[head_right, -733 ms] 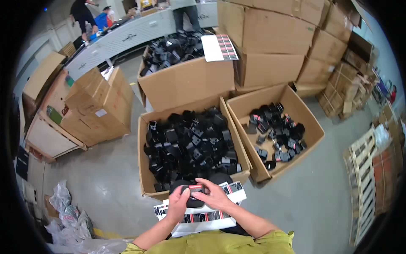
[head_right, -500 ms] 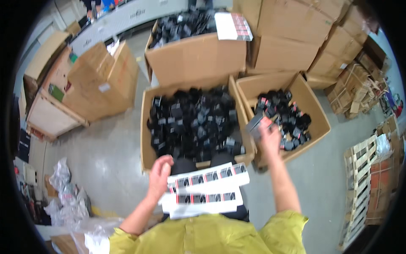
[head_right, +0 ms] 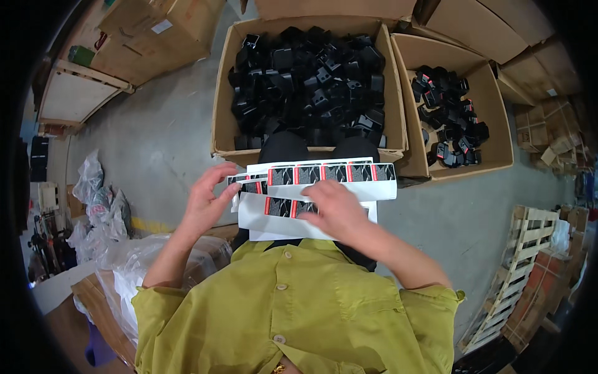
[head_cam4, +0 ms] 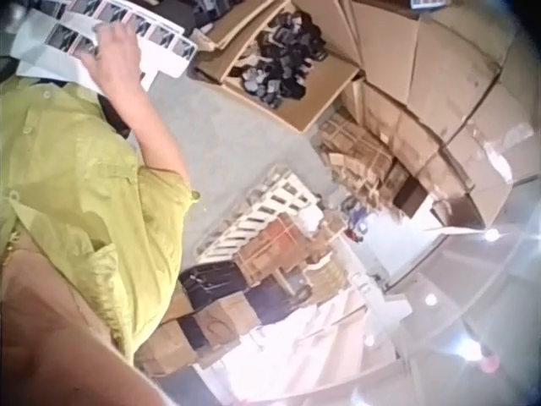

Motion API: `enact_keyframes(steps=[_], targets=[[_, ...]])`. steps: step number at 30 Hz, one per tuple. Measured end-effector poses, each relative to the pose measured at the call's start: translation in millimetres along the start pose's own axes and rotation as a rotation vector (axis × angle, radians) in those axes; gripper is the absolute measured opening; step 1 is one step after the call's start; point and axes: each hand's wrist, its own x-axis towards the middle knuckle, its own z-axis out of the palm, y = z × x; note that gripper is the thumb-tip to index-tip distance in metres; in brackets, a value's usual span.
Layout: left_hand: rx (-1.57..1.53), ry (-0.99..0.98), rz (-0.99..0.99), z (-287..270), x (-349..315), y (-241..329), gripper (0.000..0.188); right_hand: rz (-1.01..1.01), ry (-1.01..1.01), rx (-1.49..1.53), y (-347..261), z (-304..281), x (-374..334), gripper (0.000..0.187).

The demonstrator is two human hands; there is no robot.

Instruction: Applying small stickers to black plastic components in a manufacturing setting.

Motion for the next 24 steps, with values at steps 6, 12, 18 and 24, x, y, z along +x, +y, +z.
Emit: enact_keyframes(steps=[6,12,18,24], targets=[[0.046,-0.089,0.095,0,-8,3,0.037,0.12,-0.153,0.096,-12,30,-6,0.042],[-0.386,-0.328,-0.226,8,-25,1,0.052,0.469,-0.205,0.786,-12,5,-5,0.015],[-0.95,-0.332,-0.555,32,-32,15,0.028,0.197,0.219,0.263,-31,16,1,0.018],[-0.905,-0.326,-0.424,33,-36,27,0.025,-0.055,0.211,0.249,-60,9,5,0.021]])
